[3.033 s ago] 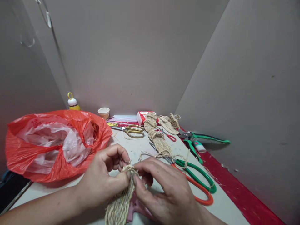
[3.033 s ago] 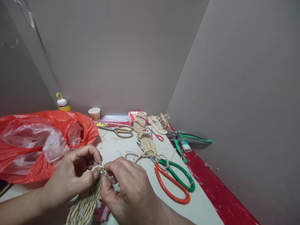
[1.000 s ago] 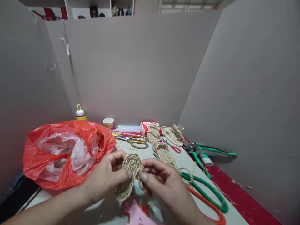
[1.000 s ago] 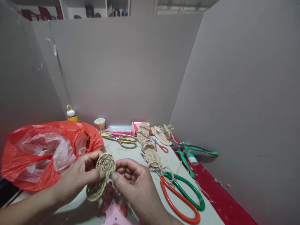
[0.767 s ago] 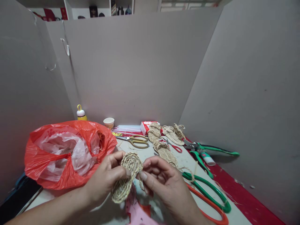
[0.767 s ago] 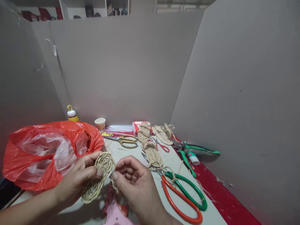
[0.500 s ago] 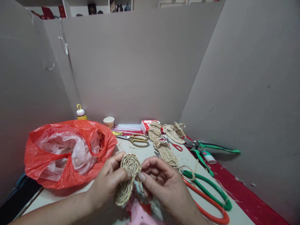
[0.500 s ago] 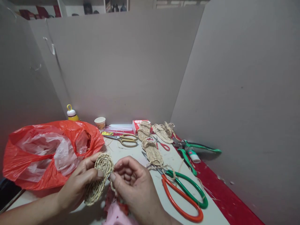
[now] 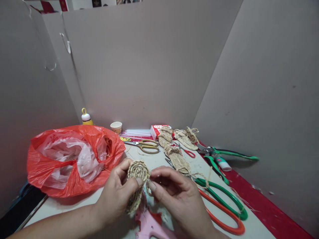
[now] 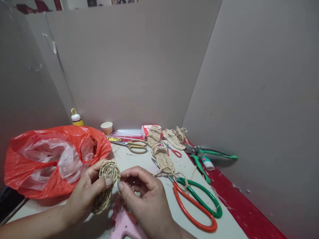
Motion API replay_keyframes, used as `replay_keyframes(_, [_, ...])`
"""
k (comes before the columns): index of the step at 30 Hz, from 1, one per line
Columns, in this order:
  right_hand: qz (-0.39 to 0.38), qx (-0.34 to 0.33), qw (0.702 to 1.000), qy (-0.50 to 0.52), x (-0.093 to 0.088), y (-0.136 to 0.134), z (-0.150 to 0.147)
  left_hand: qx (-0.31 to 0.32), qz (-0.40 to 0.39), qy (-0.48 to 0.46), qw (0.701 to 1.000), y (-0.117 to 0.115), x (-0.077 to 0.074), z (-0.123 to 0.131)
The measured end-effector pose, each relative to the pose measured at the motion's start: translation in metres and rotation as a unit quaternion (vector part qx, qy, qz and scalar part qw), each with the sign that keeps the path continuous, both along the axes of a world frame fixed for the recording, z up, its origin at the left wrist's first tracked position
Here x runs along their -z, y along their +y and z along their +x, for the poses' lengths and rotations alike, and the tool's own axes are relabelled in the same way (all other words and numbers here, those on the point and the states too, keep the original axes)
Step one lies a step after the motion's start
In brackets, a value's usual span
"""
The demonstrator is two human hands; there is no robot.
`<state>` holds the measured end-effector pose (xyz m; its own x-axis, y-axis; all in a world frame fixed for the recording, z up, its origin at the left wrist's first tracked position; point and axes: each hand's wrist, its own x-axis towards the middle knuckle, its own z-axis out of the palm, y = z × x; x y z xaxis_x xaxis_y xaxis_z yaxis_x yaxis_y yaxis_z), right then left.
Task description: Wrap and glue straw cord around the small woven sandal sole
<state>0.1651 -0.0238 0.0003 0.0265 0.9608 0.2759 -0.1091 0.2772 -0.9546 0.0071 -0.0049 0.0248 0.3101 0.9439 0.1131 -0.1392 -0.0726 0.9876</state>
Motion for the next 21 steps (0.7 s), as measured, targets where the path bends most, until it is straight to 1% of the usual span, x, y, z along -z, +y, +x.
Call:
replay_keyframes(6, [-0.026,-0.016,0.999,0.028,0.0014,-0.0023,-0.0029,-0.012,0.000,-0.005,1.000,-0.0002,-0.0002,0.0008])
replay_keyframes(16, [-0.096,-0.047,0.986,0.125,-0.0026,-0.0023,-0.0054,-0.021,-0.018,-0.012,1.000,-0.0021,0.0010,0.0040])
replay_keyframes(21, [-0.112,-0.053,0.983,0.135,-0.0062,-0.0035,-0.0078,-0.017,-0.010,-0.018,1.000,-0.0045,0.0006,0.0055])
